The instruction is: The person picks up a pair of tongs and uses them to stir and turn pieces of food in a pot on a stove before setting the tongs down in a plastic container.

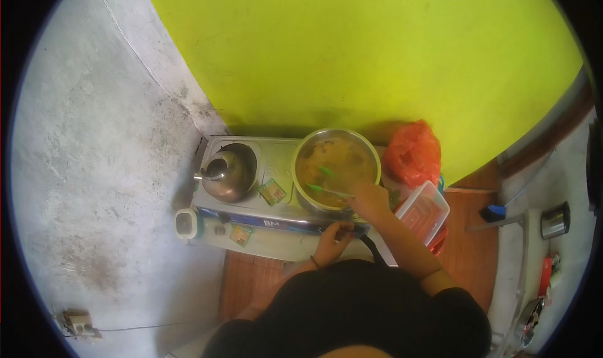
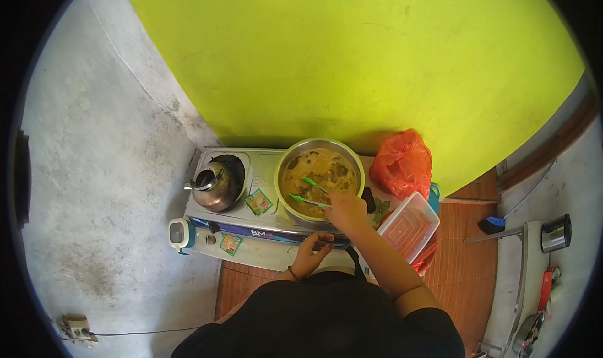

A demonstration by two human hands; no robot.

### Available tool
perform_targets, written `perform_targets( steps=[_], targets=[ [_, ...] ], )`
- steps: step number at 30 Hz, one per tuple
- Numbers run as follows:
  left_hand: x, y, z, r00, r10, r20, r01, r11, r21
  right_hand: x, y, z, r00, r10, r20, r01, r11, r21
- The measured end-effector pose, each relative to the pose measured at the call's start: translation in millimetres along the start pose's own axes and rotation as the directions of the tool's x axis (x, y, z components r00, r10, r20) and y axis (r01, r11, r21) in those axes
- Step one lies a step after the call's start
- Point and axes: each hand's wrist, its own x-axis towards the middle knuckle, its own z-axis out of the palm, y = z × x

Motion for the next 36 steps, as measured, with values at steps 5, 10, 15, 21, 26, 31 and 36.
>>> perform_targets(
  steps=[5, 10, 15, 21, 26, 31, 36],
  targets=[
    [-3.0, -4.6, -5.4, 0.999, 0.019, -0.033, -0.019, 1.0, 0.01, 18.8, 4.8, 26.2, 0.995, 0.06, -0.081, -0.063, 0.997, -0.038],
    [-2.6, -7.8, -8.4, 0.999, -0.006, -0.04, 0.005, 1.0, -0.009, 16.6, 8.3, 20.5, 0.998, 0.007, -0.065, -0.008, 1.0, -0.022],
    [1.0, -5.9, -8.0, 0.999, 0.018, -0.039, -0.018, 1.0, -0.011, 19.8, 13.7, 16.9, 0.996, 0.074, -0.042, -0.074, 0.997, -0.003],
    [-0.8, -8.3, -6.5, 0.999, 0.009, -0.045, -0.012, 0.998, -0.055, 38.9, 25.3, -4.0, 0.983, 0.121, -0.138, -0.125, 0.992, -0.017],
    [-2.3, -6.1, -8.8, 1.0, 0.013, -0.027, -0.014, 0.999, -0.044, 77.0, 29.8, 4.4, 0.978, 0.154, -0.143, -0.163, 0.985, -0.05],
    [-4.2, -10.4, -13.6, 0.999, 0.009, -0.048, -0.011, 0.999, -0.036, 92.2, 9.1, 16.7, 0.986, 0.053, -0.161, -0.066, 0.995, -0.075],
    [-4.7, -12.1, -12.9, 0.999, 0.016, -0.051, -0.018, 0.999, -0.03, 88.4, -8.1, 26.2, 0.968, -0.09, -0.233, 0.061, 0.99, -0.13]
  ],
)
